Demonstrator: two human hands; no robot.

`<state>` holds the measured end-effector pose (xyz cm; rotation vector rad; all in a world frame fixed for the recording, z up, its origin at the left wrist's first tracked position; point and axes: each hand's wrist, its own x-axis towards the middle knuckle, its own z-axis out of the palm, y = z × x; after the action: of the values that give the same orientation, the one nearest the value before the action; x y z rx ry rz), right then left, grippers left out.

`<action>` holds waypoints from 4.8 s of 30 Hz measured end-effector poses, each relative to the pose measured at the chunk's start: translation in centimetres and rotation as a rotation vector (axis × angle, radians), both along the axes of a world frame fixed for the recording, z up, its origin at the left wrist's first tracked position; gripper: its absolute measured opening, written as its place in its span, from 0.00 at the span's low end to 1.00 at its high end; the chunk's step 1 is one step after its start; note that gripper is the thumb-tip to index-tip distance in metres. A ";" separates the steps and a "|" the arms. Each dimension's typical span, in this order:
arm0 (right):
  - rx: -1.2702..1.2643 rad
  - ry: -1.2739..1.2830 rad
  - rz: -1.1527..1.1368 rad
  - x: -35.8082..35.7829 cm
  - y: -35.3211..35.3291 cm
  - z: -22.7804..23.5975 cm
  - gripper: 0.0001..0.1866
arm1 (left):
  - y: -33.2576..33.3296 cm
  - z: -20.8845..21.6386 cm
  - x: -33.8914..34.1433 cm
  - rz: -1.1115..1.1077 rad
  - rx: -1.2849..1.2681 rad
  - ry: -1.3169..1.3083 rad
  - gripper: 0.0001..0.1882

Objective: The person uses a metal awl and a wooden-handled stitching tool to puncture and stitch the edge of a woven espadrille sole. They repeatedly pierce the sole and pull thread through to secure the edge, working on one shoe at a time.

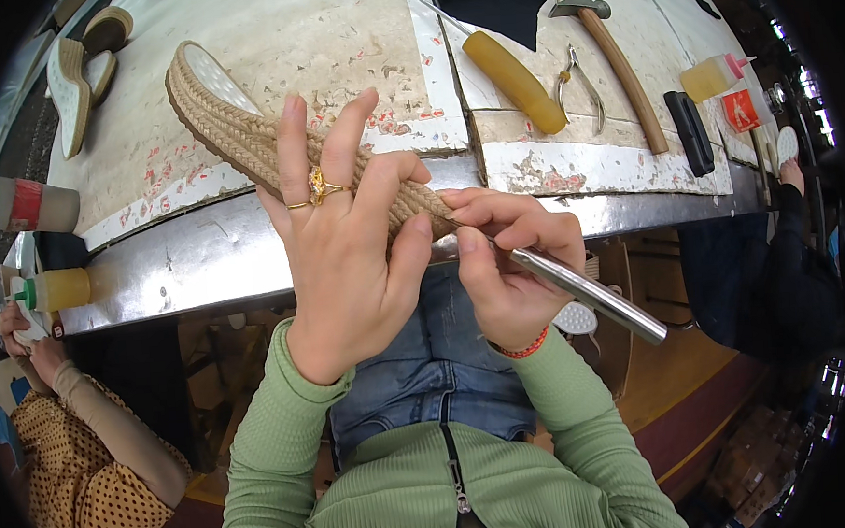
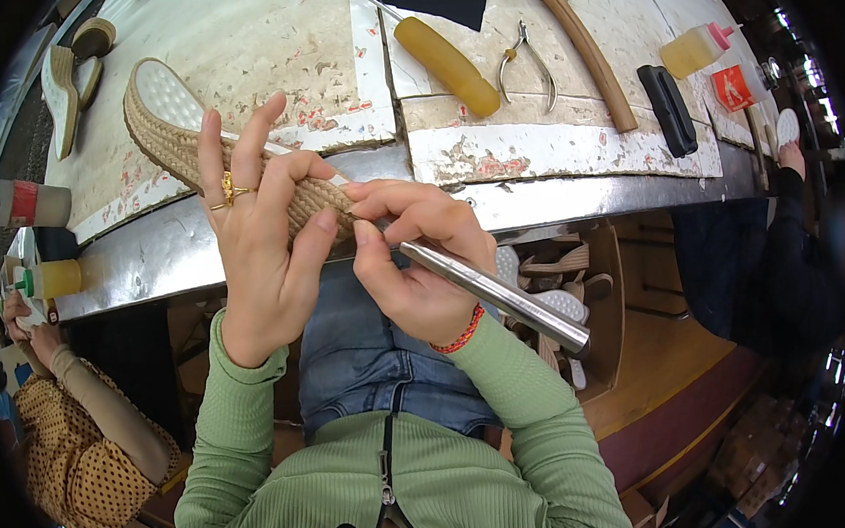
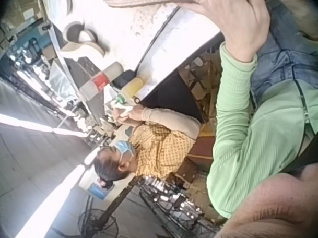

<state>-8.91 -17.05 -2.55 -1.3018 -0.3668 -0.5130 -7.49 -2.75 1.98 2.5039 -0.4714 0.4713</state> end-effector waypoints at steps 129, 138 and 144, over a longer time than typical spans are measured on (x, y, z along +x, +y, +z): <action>-1.076 0.271 0.249 -3.8 -6.7 7.6 0.32 | 2.8 0.2 1.8 -0.111 -0.036 0.008 0.36; -1.181 0.247 0.139 -4.2 -6.0 6.6 0.30 | 2.3 -0.1 1.9 -0.062 -0.037 -0.072 0.25; -1.271 0.275 0.131 -4.4 -5.8 7.2 0.29 | 2.2 0.6 1.8 -0.069 0.007 -0.013 0.24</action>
<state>-13.36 -22.82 4.61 -2.5108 -0.5698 0.0926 -5.71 -0.51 2.60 2.4833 -0.5637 0.4596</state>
